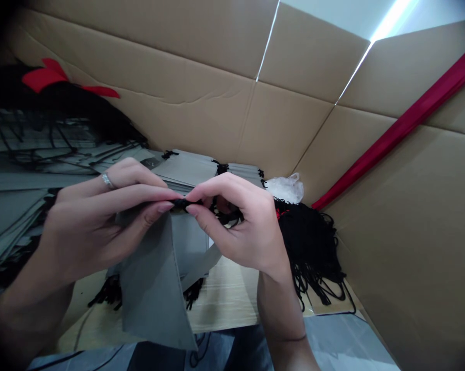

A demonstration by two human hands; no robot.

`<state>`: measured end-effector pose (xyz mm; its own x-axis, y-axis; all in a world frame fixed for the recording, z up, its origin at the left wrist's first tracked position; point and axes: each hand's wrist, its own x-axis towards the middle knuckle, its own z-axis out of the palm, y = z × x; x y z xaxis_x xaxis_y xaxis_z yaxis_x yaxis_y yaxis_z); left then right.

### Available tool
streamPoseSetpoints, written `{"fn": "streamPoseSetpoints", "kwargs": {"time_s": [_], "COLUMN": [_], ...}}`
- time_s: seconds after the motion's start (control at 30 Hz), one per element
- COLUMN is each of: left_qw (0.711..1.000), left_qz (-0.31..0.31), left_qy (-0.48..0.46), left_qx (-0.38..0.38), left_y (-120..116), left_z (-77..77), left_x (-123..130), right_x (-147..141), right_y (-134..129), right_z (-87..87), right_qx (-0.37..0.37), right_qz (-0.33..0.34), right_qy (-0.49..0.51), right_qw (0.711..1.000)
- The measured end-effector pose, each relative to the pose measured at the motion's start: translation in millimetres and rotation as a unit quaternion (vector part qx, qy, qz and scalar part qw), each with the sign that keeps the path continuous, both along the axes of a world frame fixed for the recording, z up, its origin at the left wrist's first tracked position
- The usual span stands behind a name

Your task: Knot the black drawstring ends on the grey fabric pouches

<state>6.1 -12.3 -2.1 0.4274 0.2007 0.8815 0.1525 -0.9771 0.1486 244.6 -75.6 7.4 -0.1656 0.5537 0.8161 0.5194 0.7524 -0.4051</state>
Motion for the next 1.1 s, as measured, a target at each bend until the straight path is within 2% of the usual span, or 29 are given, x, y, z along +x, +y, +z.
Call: {"fn": "streamPoseSetpoints", "kwargs": {"time_s": [0.13,0.33,0.47,0.63,0.8,1.0,1.1], "left_qw": [1.0,0.999,0.998,0.998,0.997,0.999,1.0], "left_qz": [0.009,0.029,0.036,0.053,0.045,0.033,0.018], "left_qy": [-0.013,-0.038,-0.041,-0.018,0.001,-0.025,-0.019], "left_qx": [0.016,-0.007,0.009,0.035,0.059,0.011,0.016], "left_y": [-0.9,-5.0,-5.4,-4.1,-2.4,-6.9,-7.5], "left_z": [-2.1,-5.2,-6.9,-5.0,-3.5,-5.3,-5.5], "left_x": [2.9,5.4,5.8,5.4,6.3,6.7,6.2], "right_x": [-3.2,-9.8,-10.8,-13.4,-16.2,-16.8,-15.9], "right_y": [1.9,5.0,5.4,3.3,-0.6,-6.0,-8.3], "right_z": [-4.2,-2.9,-1.5,-3.0,-3.0,-1.2,-0.2], "right_qx": [-0.002,0.14,0.18,0.156,0.123,0.079,0.065], "right_qz": [0.005,-0.085,-0.076,-0.066,-0.078,-0.092,-0.087], "right_qy": [0.008,-0.009,-0.054,-0.055,-0.062,-0.05,-0.057], "right_qw": [1.0,0.987,0.979,0.984,0.987,0.991,0.992]}}
